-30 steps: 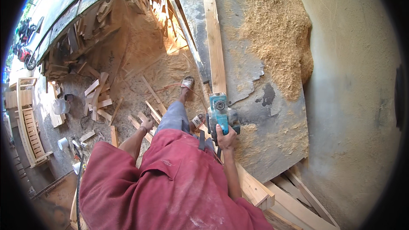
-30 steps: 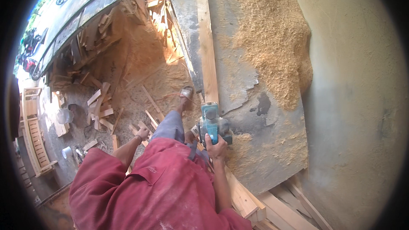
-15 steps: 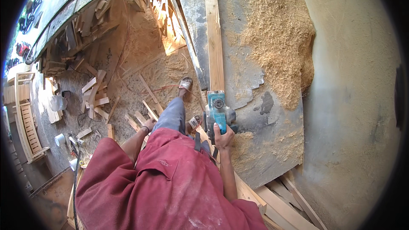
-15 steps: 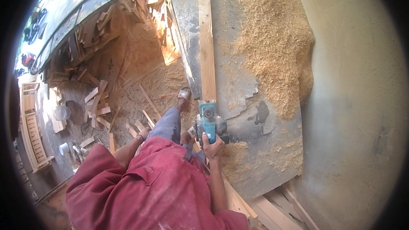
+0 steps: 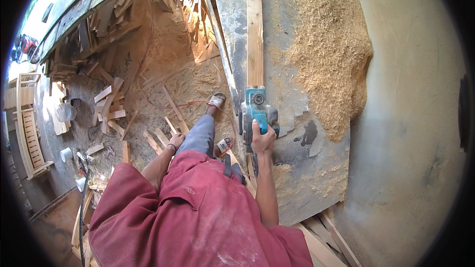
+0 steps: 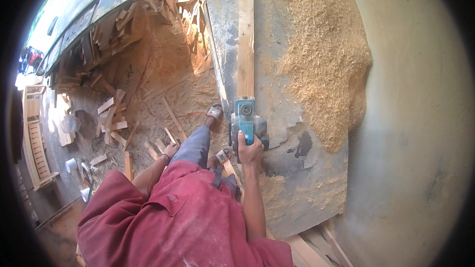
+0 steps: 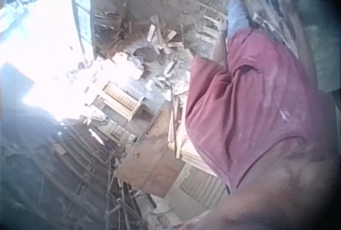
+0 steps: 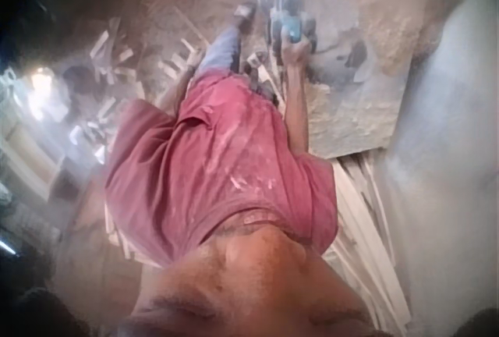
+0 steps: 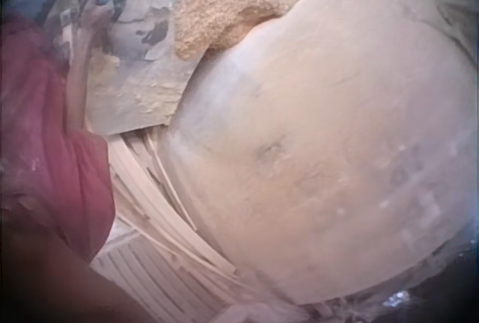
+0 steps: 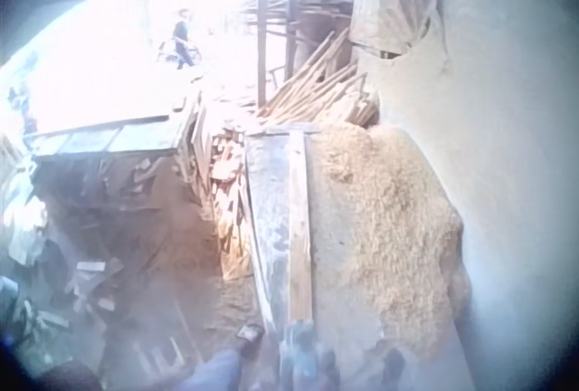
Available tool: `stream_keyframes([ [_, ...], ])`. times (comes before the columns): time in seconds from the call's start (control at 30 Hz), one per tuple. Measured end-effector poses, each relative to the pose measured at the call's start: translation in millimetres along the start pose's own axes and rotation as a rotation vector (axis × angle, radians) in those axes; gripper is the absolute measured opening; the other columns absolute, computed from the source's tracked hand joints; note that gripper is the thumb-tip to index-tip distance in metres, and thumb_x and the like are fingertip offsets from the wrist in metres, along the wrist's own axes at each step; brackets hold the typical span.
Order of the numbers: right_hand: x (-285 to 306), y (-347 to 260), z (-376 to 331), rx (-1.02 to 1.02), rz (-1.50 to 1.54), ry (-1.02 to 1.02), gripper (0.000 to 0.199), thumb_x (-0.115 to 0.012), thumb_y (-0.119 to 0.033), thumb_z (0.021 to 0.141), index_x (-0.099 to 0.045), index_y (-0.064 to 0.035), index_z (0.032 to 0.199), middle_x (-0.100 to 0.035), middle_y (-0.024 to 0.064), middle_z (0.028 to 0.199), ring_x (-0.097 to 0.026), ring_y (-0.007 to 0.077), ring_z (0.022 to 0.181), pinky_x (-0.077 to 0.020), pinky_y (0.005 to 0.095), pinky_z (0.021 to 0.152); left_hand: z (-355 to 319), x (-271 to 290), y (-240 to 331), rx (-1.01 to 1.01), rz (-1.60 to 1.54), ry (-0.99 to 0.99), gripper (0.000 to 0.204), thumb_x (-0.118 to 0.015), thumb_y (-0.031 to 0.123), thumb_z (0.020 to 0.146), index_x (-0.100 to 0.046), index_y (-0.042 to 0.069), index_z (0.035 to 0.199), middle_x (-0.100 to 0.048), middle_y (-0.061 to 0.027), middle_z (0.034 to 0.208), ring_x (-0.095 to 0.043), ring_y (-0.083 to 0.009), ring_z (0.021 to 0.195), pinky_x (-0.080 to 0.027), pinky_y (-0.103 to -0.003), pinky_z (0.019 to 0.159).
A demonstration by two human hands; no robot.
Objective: The person sands long wooden planks using a power sander, moving it back and forth along the length of each piece, and then moves the sanded planks to a pile.
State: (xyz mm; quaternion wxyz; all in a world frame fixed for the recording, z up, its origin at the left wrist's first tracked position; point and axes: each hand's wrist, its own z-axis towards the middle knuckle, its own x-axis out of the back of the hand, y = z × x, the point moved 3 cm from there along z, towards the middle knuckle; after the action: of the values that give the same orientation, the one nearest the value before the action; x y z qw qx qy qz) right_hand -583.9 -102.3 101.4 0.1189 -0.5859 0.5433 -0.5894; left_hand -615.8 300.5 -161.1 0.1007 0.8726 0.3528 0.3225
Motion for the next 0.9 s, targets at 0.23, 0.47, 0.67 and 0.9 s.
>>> stream_keyframes([
  [0.23, -12.1, -38.3, 65.5, 0.03, -0.002, 0.022, 0.048, -0.065, -0.042, 0.088, -0.072, 0.0055, 0.087, -0.069, 0.0233, 0.072, -0.071, 0.0365, 0.07, -0.053, 0.0446, 0.067, 29.8, -11.1, -9.4, -0.038, -0.09, 0.013, 0.042, -0.054, 0.035, 0.089, -0.069, 0.003, 0.112, -0.067, -0.0201, 0.118, -0.061, -0.0328, 0.117, -0.046, -0.038, 0.1],
  [0.47, -26.5, -75.1, 129.4, 0.019, -0.05, 0.03, 0.055, -0.062, -0.048, 0.087, -0.073, 0.0058, 0.088, -0.071, 0.0259, 0.08, -0.072, 0.0389, 0.078, -0.0552, 0.0468, 0.073, 33.6, -3.5, 1.5, 0.028, -0.119, 0.016, 0.042, -0.055, 0.036, 0.089, -0.069, 0.003, 0.112, -0.068, -0.0191, 0.118, -0.061, -0.032, 0.116, -0.046, -0.037, 0.099],
  [0.67, -42.6, -116.9, 177.1, 0.06, -0.049, 0.017, 0.055, -0.062, -0.048, 0.086, -0.074, 0.0054, 0.09, -0.071, 0.0268, 0.084, -0.071, 0.0409, 0.082, -0.0552, 0.0469, 0.077, 45.5, -5.3, 0.0, 0.033, -0.132, 0.018, 0.04, -0.054, 0.034, 0.089, -0.07, 0.003, 0.111, -0.068, -0.0193, 0.117, -0.061, -0.0319, 0.116, -0.046, -0.037, 0.1],
  [0.9, -52.8, -158.4, 233.6, 0.054, -0.053, 0.047, 0.052, -0.06, -0.048, 0.086, -0.076, 0.0013, 0.088, -0.072, 0.0255, 0.085, -0.071, 0.0404, 0.084, -0.0553, 0.0465, 0.078, 49.1, 8.1, 27.1, 0.012, -0.158, 0.056, 0.037, -0.054, 0.03, 0.089, -0.07, 0.004, 0.111, -0.069, -0.0191, 0.114, -0.063, -0.0322, 0.113, -0.048, -0.038, 0.098],
])
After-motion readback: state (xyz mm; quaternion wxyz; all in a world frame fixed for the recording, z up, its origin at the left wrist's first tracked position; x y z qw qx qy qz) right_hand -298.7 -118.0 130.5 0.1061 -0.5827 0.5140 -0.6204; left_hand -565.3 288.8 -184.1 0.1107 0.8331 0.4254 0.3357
